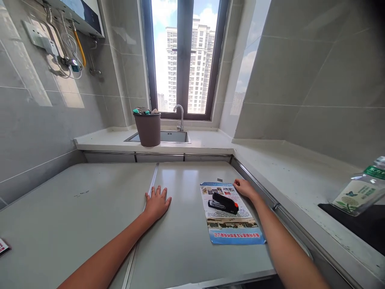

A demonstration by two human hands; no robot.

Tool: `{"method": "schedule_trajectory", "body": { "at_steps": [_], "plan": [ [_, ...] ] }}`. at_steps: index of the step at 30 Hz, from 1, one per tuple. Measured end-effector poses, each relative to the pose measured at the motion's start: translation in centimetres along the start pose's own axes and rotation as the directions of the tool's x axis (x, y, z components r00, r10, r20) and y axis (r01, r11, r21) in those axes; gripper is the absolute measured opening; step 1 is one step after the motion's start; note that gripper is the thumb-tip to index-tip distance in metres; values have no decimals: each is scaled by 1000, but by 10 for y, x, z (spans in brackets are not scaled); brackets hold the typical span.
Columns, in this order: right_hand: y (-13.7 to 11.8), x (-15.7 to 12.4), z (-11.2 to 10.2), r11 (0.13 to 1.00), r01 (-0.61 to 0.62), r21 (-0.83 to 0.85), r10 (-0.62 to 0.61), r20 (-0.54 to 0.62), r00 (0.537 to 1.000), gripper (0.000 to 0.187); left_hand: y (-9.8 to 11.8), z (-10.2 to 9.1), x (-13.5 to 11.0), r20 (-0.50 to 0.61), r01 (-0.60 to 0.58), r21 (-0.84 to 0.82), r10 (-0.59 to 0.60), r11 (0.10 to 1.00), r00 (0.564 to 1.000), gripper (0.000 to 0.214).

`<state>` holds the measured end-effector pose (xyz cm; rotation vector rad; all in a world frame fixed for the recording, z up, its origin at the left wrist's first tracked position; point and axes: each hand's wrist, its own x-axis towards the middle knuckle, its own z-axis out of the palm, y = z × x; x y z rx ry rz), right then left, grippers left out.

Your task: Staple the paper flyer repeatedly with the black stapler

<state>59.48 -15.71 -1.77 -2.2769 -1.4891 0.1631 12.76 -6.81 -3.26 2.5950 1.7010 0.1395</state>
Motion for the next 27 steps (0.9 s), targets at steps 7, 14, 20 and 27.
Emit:
{"method": "schedule_trajectory", "body": {
  "at_steps": [7,14,20,27],
  "plan": [
    [2,11,25,993,-93,-79,90,-44,995,17,0,1,-1,-2,3,15,-3,1000,1000,61],
    [6,14,26,993,-79,-92,77,-24,997,17,0,1,0,2,1,20,-1,1000,1000,62],
    [7,15,27,992,-62,-106,61,-8,998,17,2,-3,-2,2,4,21,-4,1000,1000,62],
    [7,16,27,992,-49,-120,49,-1,999,18,4,-7,-4,9,13,24,-13,1000,1000,60]
  ]
}}
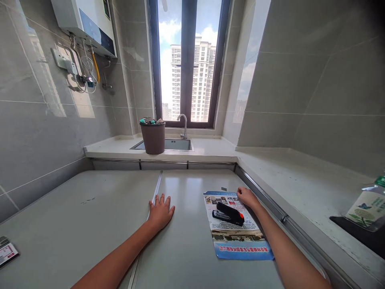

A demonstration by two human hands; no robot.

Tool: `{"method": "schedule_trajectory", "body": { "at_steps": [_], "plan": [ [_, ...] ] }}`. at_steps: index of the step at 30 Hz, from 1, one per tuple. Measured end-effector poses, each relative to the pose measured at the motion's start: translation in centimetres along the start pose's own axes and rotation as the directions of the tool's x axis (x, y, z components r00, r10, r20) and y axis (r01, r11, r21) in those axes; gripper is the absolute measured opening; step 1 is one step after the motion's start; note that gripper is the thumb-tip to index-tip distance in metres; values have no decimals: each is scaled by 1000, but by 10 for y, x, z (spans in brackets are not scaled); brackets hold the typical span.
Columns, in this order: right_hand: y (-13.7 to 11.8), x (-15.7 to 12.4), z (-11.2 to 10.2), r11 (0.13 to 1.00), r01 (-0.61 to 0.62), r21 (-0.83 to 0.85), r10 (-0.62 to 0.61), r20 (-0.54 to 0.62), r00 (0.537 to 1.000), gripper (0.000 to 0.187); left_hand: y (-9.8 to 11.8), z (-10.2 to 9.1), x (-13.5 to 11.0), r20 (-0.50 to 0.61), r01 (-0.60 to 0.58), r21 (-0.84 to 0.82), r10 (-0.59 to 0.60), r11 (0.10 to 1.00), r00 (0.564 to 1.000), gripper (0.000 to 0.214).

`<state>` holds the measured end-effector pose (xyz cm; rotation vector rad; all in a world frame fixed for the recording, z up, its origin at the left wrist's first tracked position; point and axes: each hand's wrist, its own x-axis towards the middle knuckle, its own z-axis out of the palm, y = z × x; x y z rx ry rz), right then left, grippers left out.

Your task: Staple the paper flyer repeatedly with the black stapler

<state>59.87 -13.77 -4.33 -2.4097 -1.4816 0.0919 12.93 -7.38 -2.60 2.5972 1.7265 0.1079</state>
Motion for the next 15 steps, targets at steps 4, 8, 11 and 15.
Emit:
{"method": "schedule_trajectory", "body": {
  "at_steps": [4,8,11,15],
  "plan": [
    [1,1,1,1000,6,-1,-6,-10,1000,19,-1,3,1,-14,-3,2,3,1000,1000,60],
    [2,2,3,1000,13,2,-13,-37,999,21,-1,5,2,1,3,4,-3,1000,1000,62],
    [1,1,3,1000,29,7,-28,-72,997,20,-1,5,2,2,4,5,-4,1000,1000,63],
    [-8,-4,-1,996,86,13,-83,-146,986,19,-2,8,3,-18,-1,-4,1,1000,1000,61]
  ]
}}
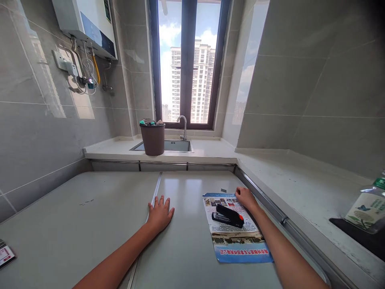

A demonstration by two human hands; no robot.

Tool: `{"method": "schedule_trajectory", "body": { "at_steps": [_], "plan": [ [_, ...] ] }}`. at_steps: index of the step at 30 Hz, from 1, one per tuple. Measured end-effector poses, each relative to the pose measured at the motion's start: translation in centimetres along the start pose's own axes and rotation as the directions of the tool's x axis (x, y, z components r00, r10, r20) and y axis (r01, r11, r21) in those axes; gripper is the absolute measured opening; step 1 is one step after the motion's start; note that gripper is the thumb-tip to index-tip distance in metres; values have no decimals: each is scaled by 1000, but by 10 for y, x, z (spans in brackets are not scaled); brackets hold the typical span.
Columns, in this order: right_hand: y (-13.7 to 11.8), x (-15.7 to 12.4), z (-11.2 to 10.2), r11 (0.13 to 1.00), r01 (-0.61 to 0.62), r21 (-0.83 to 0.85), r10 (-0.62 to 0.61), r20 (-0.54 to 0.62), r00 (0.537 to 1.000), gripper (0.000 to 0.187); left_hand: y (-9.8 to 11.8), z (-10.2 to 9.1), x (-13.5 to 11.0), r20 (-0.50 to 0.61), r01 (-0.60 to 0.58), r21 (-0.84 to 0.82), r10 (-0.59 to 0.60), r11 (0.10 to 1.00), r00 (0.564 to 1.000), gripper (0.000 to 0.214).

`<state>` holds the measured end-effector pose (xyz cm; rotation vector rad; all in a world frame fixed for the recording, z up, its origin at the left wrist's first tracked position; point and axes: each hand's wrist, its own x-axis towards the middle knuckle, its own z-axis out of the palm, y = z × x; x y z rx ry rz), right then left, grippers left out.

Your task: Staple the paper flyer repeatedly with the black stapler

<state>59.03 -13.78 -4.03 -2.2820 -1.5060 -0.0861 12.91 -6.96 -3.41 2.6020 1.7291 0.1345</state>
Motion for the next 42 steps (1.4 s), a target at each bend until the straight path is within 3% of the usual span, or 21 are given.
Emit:
{"method": "schedule_trajectory", "body": {
  "at_steps": [5,8,12,16,18,25,29,32,34,37,42],
  "plan": [
    [-22,-5,-7,994,108,3,-107,-98,989,21,-2,4,2,-17,-8,-7,7,1000,1000,61],
    [-31,-8,-7,971,236,28,-230,-123,965,26,-2,4,2,-21,-9,-7,9,1000,1000,60],
    [-32,-8,6,916,391,96,-391,-16,920,34,0,2,1,-14,-10,7,10,1000,1000,61],
    [-34,-8,27,955,295,26,-294,198,935,58,2,-2,-1,4,3,14,-3,1000,1000,61],
    [-40,-10,34,968,243,-53,-222,258,940,60,2,-4,-2,9,4,-6,-4,1000,1000,62],
    [-89,-23,40,978,69,-195,-29,197,980,58,-2,-2,3,-8,28,-148,-29,989,1000,57],
    [-138,-29,50,978,-16,-206,51,167,985,59,-3,2,6,-45,23,-211,-34,977,998,55],
    [-185,-36,59,989,-15,-146,40,176,984,63,-3,-1,6,-57,11,-229,-24,973,998,50],
    [-215,-42,65,995,42,-92,-24,194,981,65,-5,-7,5,-64,13,-227,-28,974,998,44],
    [-251,-47,72,973,231,20,-229,250,941,59,-9,-14,5,-62,32,-201,-45,979,997,40],
    [-284,-39,80,858,461,228,-514,355,781,57,-17,-19,9,-36,90,-188,-98,978,994,42]
  ]
}}
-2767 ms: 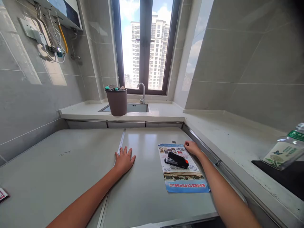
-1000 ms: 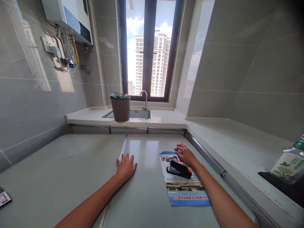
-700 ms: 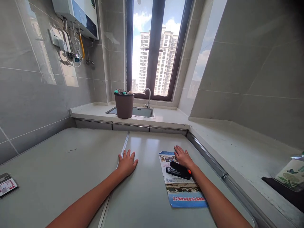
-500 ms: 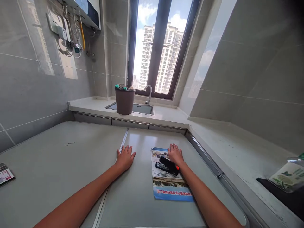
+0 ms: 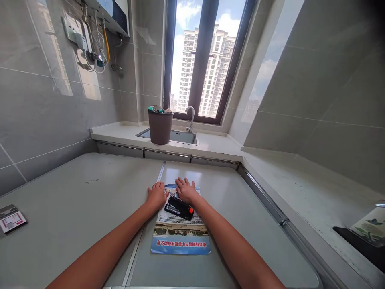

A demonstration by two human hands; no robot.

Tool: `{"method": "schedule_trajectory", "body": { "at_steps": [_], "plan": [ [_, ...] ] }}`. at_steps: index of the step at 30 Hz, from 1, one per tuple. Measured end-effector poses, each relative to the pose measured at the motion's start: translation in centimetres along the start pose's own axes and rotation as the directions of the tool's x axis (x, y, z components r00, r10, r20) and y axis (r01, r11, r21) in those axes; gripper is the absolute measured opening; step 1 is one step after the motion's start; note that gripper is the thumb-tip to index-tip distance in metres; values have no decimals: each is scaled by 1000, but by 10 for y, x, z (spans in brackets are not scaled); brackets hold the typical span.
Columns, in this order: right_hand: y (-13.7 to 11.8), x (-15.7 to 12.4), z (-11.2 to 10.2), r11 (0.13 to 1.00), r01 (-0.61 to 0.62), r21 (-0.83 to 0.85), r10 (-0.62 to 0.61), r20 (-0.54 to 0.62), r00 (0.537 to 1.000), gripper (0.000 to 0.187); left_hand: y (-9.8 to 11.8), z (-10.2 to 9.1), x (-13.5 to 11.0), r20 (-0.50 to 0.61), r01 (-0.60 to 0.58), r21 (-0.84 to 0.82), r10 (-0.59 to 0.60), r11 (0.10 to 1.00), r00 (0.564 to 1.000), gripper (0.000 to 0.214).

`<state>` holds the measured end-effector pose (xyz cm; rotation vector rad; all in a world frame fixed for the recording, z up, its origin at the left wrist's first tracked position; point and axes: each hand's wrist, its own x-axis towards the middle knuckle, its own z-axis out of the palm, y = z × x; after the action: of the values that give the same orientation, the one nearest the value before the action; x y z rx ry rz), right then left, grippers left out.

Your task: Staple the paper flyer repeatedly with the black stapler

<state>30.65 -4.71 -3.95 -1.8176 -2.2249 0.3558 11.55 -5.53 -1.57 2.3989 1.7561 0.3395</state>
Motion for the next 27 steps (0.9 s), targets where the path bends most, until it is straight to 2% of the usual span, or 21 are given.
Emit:
{"method": "schedule_trajectory", "body": {
  "at_steps": [3,9,11,13,14,16,19,21,23,27],
  "plan": [
    [-12,13,4,998,52,25,-53,33,998,58,-3,-2,1,6,36,10,-36,999,999,46],
    [-38,24,18,997,49,67,-49,5,999,58,-8,-13,-3,9,119,56,-119,991,993,39],
    [-38,26,14,995,25,98,-24,-7,1000,63,-8,-17,-5,17,125,70,-126,990,992,35],
    [-29,25,0,985,39,166,-30,-52,998,69,-7,-20,-6,24,128,79,-130,989,991,34],
    [-21,22,-9,977,63,204,-47,-85,995,70,-6,-21,-6,26,129,81,-132,988,991,34],
    [-2,9,-29,956,168,242,-126,-178,976,57,-4,-21,-6,29,130,79,-133,988,991,34],
    [20,-23,-46,948,226,224,-182,-203,962,34,-3,-20,-7,34,126,62,-129,990,991,34],
    [24,-47,-45,945,291,151,-262,-187,947,33,-3,-19,-8,36,126,47,-127,991,991,34],
    [22,-67,-36,932,356,66,-346,-131,929,40,-4,-18,-8,34,128,33,-129,991,991,34],
    [21,-82,-23,916,400,-18,-401,-53,915,49,-4,-19,-7,17,118,17,-119,993,993,34]
  ]
}}
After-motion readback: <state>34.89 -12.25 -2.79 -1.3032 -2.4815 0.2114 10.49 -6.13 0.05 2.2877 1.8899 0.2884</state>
